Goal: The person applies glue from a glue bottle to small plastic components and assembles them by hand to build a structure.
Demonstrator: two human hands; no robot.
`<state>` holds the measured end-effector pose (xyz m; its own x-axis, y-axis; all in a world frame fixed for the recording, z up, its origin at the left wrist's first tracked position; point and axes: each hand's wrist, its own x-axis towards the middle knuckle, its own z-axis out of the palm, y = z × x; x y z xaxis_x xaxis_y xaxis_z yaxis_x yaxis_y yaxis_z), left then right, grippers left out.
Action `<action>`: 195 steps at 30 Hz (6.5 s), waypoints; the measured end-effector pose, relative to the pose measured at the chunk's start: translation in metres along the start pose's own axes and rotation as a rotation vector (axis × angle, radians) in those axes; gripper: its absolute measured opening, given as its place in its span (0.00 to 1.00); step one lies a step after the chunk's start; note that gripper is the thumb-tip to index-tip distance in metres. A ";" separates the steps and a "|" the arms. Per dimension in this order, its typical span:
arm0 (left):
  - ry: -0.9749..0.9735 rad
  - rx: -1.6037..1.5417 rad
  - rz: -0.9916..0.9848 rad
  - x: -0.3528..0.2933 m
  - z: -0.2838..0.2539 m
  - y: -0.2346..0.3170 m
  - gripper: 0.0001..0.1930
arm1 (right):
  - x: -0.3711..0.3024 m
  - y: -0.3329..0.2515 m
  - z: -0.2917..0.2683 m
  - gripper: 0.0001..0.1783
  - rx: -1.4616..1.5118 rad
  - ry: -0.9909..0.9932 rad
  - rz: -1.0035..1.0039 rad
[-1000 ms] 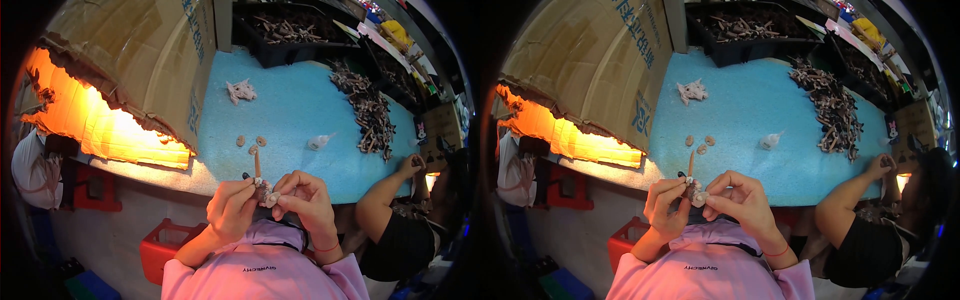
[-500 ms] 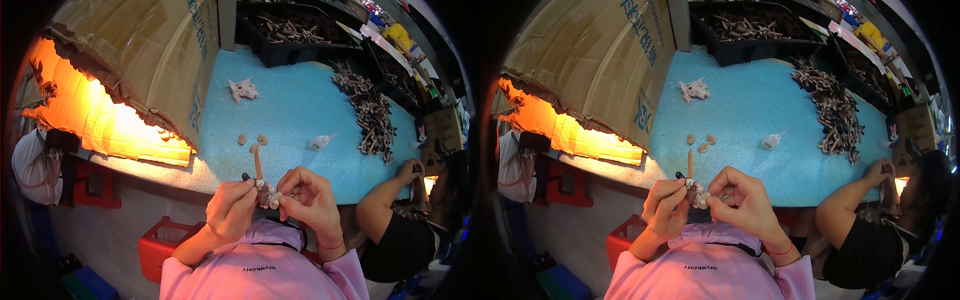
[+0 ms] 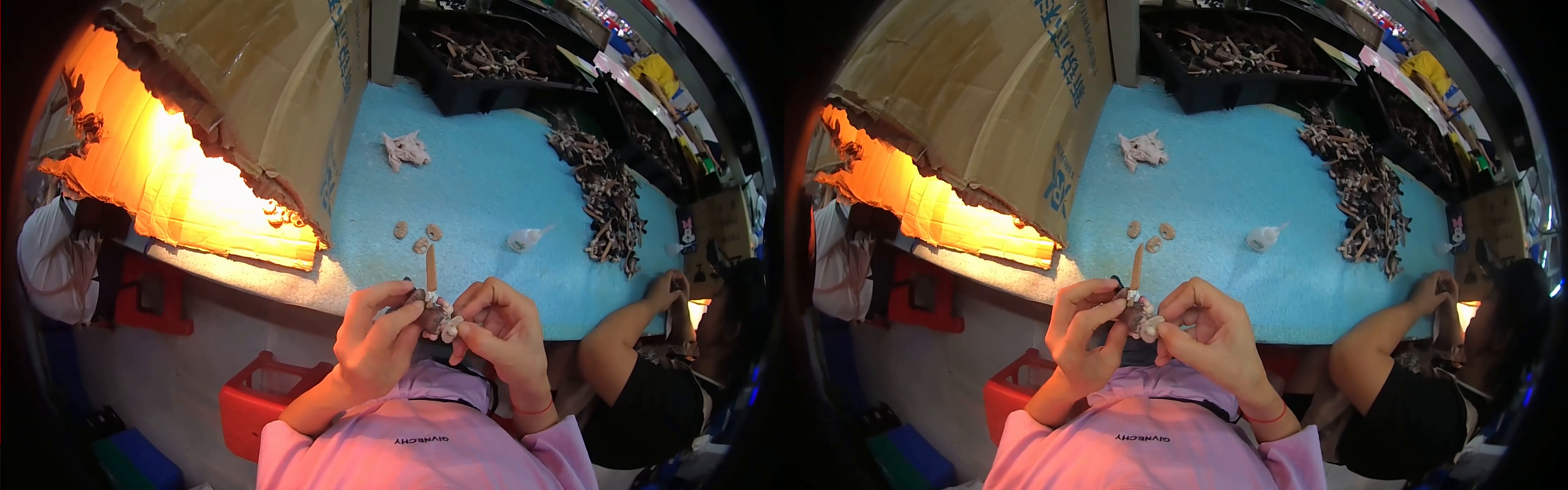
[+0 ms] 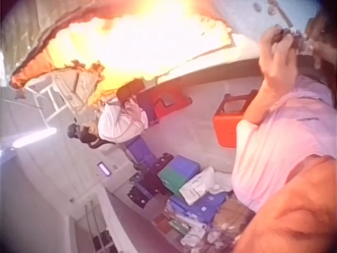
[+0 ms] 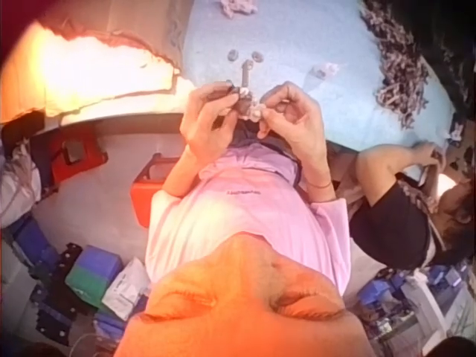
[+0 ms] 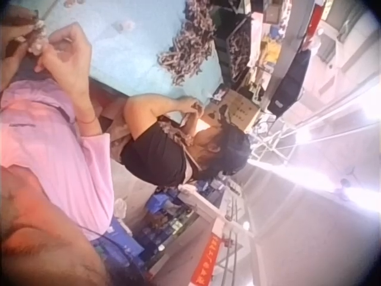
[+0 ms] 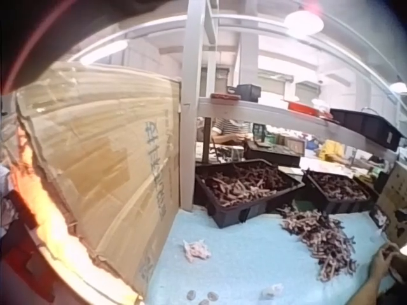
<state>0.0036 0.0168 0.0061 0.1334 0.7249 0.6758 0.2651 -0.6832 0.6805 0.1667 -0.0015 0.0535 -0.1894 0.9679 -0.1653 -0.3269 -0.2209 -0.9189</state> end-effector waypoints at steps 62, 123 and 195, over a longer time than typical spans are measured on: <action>-0.094 -0.376 -0.467 -0.001 0.001 0.024 0.22 | -0.009 0.007 0.002 0.04 -0.033 0.039 -0.117; -0.005 -0.061 -0.174 0.003 0.007 0.024 0.21 | -0.007 0.001 0.005 0.13 0.033 0.085 -0.084; 0.018 -0.011 -0.253 0.002 0.008 0.027 0.27 | 0.008 0.005 -0.008 0.12 -0.108 -0.104 -0.085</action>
<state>0.0185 0.0003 0.0235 0.0472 0.8714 0.4884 0.2771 -0.4811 0.8317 0.1709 0.0062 0.0448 -0.2622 0.9636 -0.0523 -0.2457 -0.1191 -0.9620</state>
